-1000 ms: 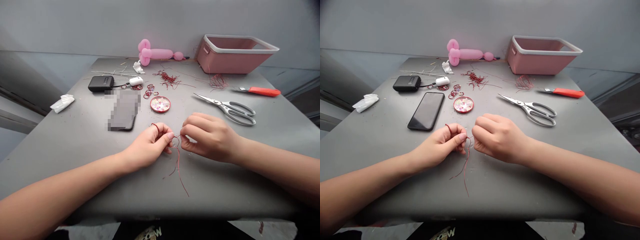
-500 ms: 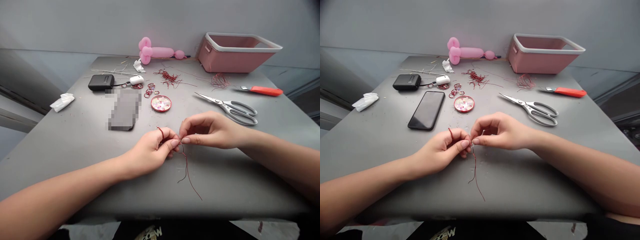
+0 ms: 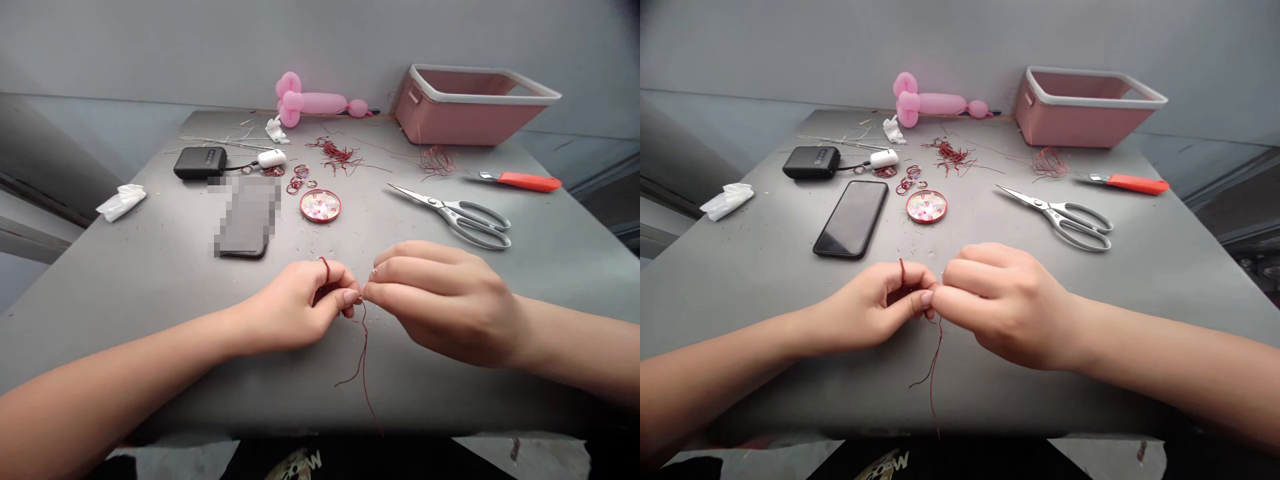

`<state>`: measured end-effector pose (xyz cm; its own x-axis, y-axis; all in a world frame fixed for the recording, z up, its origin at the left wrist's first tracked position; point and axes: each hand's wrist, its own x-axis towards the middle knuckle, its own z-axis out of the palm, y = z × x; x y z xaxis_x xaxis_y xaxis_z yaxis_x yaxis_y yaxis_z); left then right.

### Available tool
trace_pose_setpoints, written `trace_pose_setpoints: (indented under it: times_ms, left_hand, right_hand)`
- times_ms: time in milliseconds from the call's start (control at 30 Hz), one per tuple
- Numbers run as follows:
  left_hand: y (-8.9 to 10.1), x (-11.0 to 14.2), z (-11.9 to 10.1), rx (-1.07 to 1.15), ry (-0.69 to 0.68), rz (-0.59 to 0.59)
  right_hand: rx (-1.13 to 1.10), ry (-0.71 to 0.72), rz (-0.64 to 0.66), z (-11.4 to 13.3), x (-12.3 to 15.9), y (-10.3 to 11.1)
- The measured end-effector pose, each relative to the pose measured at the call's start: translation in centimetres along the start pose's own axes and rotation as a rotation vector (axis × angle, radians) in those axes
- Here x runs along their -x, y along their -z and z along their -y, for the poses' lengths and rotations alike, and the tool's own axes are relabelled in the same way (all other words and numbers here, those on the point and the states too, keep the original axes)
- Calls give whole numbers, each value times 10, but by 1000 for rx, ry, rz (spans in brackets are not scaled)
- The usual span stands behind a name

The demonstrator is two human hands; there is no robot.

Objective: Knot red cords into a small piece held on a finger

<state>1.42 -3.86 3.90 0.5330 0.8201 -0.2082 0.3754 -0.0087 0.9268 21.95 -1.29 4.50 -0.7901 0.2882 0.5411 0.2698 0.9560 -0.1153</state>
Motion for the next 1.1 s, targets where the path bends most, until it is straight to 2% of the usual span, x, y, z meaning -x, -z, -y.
trace_pose_setpoints:
  times_ms: [100,200,267,333,467,567,700,900,1000,1100]
  left_hand:
    - [-6,0,4,-46,9,-118]
    - [-9,-1,7,-82,-21,-242]
    - [-9,-3,7,-71,-21,-282]
    - [-7,-4,6,7,12,-278]
    - [-2,-5,0,342,143,-245]
    - [0,-5,-4,491,179,-258]
    - [1,-2,-7,524,144,-276]
    - [0,-3,-5,505,94,-292]
    - [0,-5,-4,514,116,-284]
    - [1,-6,-2,516,107,-282]
  right_hand:
    - [124,68,-96,8,0,-4]
    - [150,17,-100,14,-3,-7]
    - [138,-22,-92,15,-4,-8]
    - [134,-31,-93,15,-4,-8]
    - [203,-22,-107,12,-3,-7]
    - [258,-21,-154,10,-3,-6]
    - [343,58,-209,6,-1,-4]
    - [374,257,-120,-6,-1,2]
    - [377,269,-78,-9,-3,3]
    - [340,220,-43,-9,-3,1]
